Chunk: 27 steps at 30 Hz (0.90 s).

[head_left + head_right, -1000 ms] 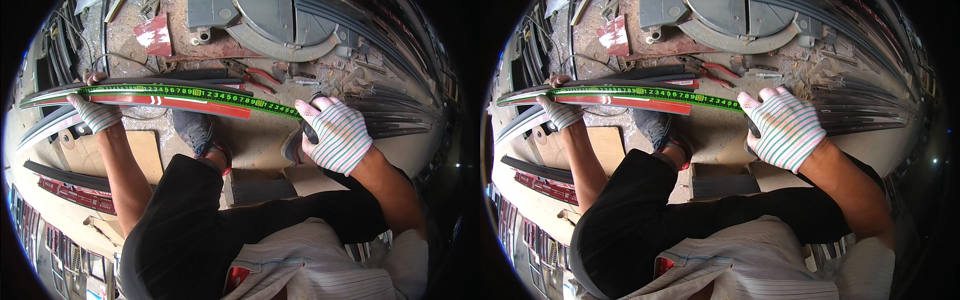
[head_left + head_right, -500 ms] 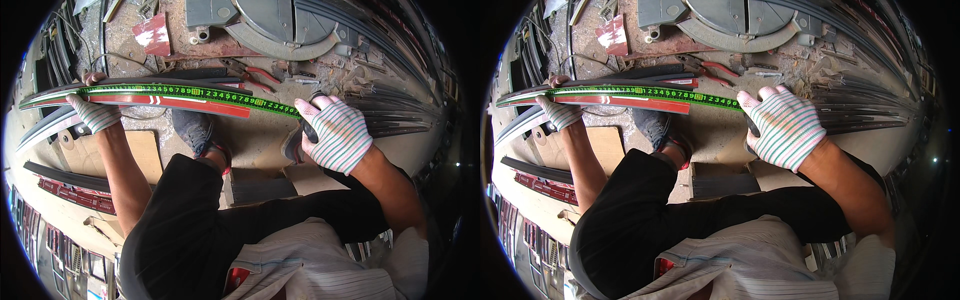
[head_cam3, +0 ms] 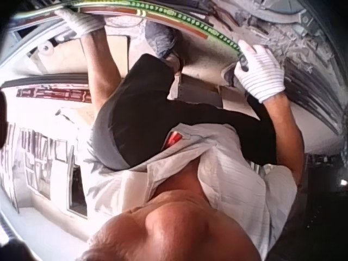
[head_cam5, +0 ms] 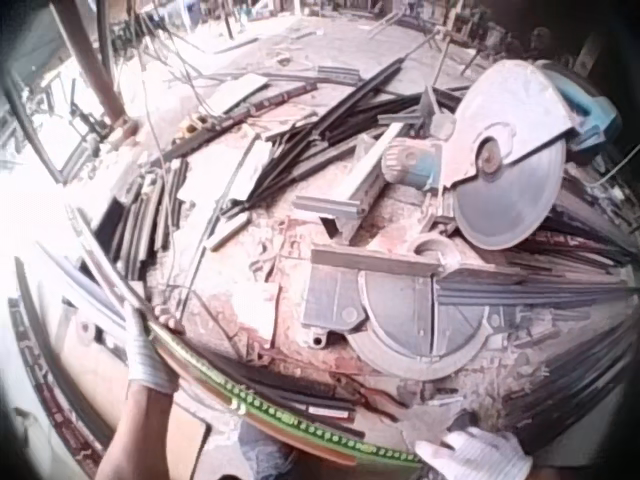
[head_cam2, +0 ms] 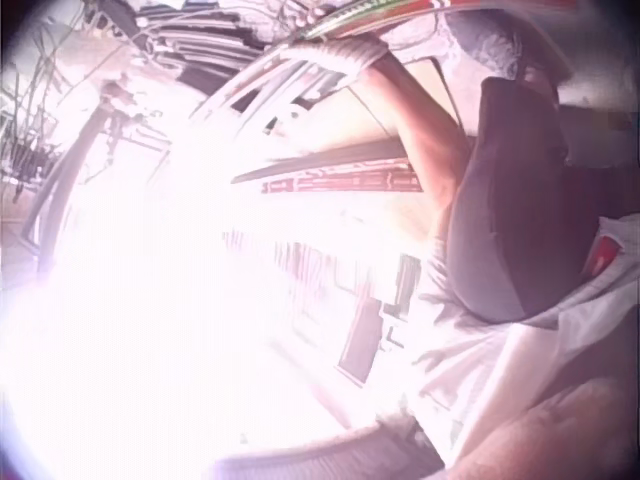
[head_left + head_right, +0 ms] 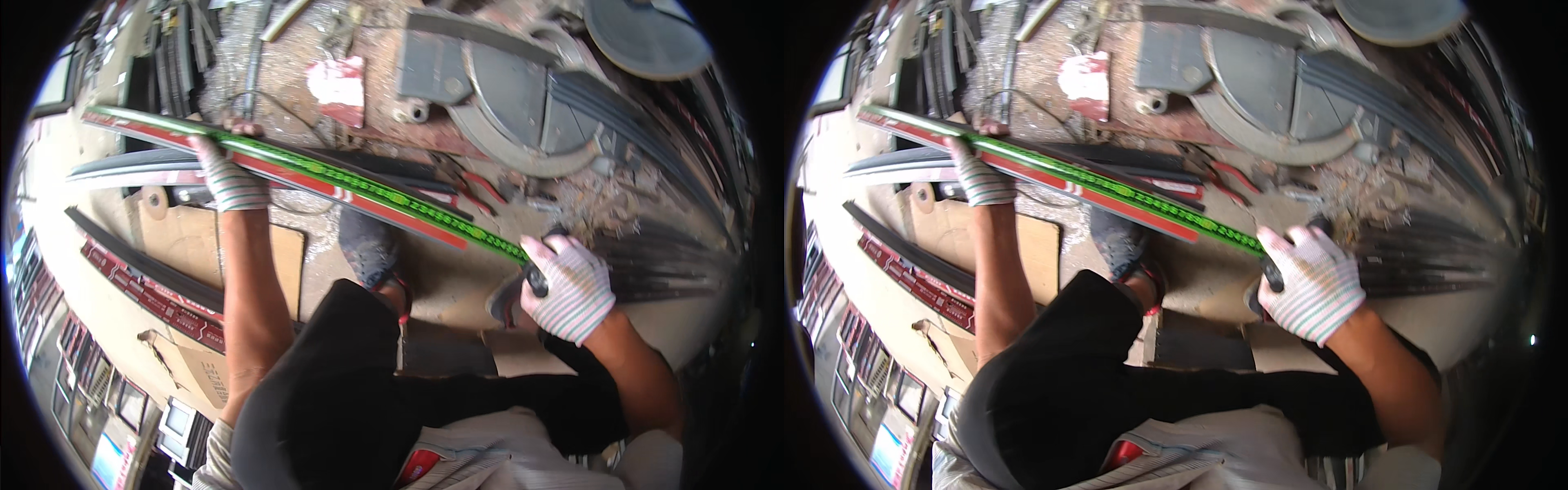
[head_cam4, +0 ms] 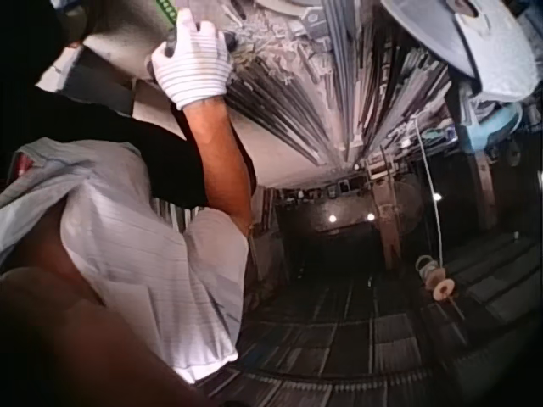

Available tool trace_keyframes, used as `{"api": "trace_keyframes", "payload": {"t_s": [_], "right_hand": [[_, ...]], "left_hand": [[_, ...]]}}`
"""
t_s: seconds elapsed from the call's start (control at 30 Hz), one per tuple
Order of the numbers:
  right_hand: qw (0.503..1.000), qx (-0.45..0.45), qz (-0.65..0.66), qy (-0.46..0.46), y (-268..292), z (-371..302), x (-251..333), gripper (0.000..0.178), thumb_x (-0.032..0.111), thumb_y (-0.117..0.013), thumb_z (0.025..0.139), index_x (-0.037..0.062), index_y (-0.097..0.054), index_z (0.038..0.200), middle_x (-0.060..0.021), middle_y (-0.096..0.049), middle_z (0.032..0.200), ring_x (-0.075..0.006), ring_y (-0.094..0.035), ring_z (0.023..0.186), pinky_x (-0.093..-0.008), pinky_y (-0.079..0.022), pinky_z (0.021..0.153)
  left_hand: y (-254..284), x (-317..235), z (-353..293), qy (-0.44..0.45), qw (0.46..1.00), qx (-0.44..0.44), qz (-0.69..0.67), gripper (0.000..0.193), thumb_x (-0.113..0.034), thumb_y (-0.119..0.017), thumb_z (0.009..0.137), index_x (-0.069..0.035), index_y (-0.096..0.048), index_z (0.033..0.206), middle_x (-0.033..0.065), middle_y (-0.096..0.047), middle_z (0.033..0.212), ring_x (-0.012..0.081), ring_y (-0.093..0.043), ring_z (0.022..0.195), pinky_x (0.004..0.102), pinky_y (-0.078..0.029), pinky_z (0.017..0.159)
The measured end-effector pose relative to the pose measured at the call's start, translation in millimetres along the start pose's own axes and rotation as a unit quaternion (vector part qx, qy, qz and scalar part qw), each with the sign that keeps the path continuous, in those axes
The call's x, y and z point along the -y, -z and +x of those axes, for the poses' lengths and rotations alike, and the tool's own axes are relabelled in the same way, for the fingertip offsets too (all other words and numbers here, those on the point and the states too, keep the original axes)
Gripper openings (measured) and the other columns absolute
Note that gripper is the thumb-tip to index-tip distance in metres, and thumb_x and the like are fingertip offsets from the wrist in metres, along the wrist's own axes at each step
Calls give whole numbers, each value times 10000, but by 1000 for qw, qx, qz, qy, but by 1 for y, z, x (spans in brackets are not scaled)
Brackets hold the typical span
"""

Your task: The person measures and marks metal profiles with a tape measure and marker, then uses a chop saw to cut them to length. The person repeats the process for multiple pieces, stacking the cut sections on the floor.

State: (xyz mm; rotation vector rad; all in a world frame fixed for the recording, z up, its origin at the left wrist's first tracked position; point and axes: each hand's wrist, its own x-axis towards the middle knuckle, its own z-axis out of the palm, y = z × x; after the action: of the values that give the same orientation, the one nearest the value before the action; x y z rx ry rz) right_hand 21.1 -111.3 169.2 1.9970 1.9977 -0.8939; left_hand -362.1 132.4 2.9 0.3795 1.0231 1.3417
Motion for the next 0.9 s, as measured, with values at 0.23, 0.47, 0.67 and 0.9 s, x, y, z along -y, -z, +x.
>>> {"api": "trace_keyframes", "payload": {"t_s": [0.23,0.47,0.67,0.9], "right_hand": [[998,-34,30,-38,-10,9,-1,490,174,-714,706,89,-687,1187,-177,-654,943,-389,-661,881,-486,-567,794],[998,-54,35,14,-35,27,-19,542,139,-725,691,25,-639,1213,-225,-651,1049,-410,-652,938,-493,-552,850],[997,-49,22,52,-48,31,-22,541,159,-732,662,39,-658,1185,-202,-634,958,-404,-631,879,-510,-530,812],[997,-34,30,63,-52,29,-17,503,150,-696,671,-2,-639,1147,-234,-645,978,-422,-628,906,-492,-529,859]], "left_hand": [[-25,8,-21,3,997,-79,-10,570,-626,-555,977,-59,-557,1034,18,-537,788,157,-520,680,347,-528,668],[-8,5,-31,24,992,-113,-57,514,-559,-553,1013,-46,-532,1015,35,-543,751,168,-520,603,360,-519,560],[-5,6,-35,29,992,-107,-52,480,-577,-565,998,-98,-544,994,14,-531,754,166,-516,605,344,-507,571],[-11,0,-37,-10,988,-146,-44,491,-492,-508,1055,-1,-508,1068,49,-504,713,170,-502,546,355,-512,516]]}}
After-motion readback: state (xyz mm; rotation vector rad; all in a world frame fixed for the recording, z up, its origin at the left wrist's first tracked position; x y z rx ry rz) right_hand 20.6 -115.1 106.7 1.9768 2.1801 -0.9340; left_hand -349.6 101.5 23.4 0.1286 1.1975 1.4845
